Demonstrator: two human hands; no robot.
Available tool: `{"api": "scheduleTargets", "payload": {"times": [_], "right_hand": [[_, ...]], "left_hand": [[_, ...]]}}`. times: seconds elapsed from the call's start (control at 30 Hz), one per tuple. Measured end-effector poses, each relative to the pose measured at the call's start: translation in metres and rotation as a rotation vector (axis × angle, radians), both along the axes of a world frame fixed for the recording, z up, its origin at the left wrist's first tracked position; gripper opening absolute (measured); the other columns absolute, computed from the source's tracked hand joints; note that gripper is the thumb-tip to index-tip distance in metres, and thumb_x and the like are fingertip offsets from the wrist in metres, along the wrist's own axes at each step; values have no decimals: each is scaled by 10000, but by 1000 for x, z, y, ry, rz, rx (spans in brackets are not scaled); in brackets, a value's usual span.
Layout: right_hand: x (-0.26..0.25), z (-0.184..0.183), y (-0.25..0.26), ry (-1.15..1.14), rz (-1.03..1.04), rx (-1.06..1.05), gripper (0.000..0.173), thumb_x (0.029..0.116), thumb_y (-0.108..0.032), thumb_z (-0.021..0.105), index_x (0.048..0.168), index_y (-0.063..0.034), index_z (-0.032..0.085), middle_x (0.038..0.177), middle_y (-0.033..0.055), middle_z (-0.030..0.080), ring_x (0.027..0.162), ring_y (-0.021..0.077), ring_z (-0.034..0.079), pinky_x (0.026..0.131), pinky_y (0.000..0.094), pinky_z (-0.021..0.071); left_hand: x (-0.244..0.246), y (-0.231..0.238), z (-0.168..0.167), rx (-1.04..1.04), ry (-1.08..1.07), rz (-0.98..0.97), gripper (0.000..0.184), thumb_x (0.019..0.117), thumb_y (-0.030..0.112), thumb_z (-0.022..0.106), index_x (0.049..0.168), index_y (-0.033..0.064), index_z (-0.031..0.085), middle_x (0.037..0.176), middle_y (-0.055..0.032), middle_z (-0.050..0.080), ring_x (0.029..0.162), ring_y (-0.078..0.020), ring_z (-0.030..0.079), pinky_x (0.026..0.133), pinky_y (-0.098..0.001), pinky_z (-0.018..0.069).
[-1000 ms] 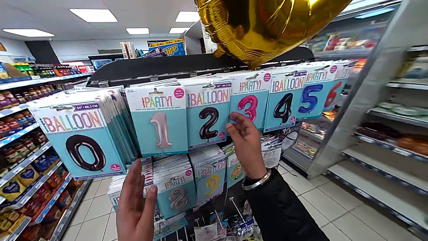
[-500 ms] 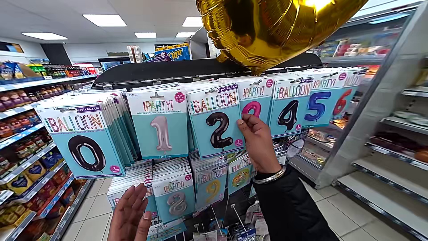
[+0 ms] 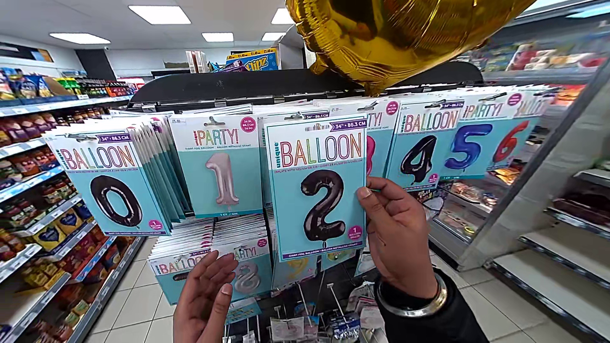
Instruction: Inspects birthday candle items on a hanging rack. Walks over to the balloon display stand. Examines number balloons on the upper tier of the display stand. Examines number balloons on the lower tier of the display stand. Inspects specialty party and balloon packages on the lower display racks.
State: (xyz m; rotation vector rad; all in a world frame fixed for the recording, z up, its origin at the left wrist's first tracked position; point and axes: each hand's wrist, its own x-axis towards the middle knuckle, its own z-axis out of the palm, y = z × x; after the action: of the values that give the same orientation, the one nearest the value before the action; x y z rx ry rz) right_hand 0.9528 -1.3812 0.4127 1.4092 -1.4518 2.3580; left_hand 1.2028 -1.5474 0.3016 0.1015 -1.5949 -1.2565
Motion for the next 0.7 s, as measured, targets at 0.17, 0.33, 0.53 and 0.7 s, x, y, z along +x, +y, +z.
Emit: {"api": "scheduleTargets", "payload": {"times": [0.17, 0.33, 0.53, 0.7], "right_hand": [[-3, -16, 7, -23, 64, -1, 205, 1037, -146, 599, 1207, -72, 685, 945, 111, 719, 785, 181, 721, 676, 337, 642], [-10, -23, 15, 1, 68, 18, 190, 1042, -138, 588, 1191, -62, 676, 959, 94, 719, 806, 173, 720, 697, 318, 642], [-15, -27, 22, 3, 74, 39, 192, 1045, -121, 580, 1205, -52, 661, 972, 93, 715, 810, 172, 721, 695, 314, 643], [-16, -26, 22, 26, 65, 48, 196, 1047, -110, 575, 1219, -57, 653, 974, 80, 706, 802, 160, 713, 680, 300, 639]], "left_hand": [[-11, 15, 0, 0, 1, 21, 484, 1016, 88, 565, 1452, -31, 390, 1292, -194, 648, 1131, -329, 678, 947, -440, 594], [-18, 30, -9, 4, 18, 37, 497, 1024, 181, 597, 1444, -21, 426, 1255, -215, 655, 1066, -344, 698, 905, -444, 613], [-24, 43, -23, 23, 15, 47, 480, 1030, 198, 594, 1442, 2, 446, 1231, -218, 669, 1010, -335, 716, 857, -427, 628], [-23, 45, -25, 33, 10, 52, 472, 1029, 191, 591, 1441, 8, 453, 1233, -216, 667, 990, -331, 718, 857, -424, 626]]}}
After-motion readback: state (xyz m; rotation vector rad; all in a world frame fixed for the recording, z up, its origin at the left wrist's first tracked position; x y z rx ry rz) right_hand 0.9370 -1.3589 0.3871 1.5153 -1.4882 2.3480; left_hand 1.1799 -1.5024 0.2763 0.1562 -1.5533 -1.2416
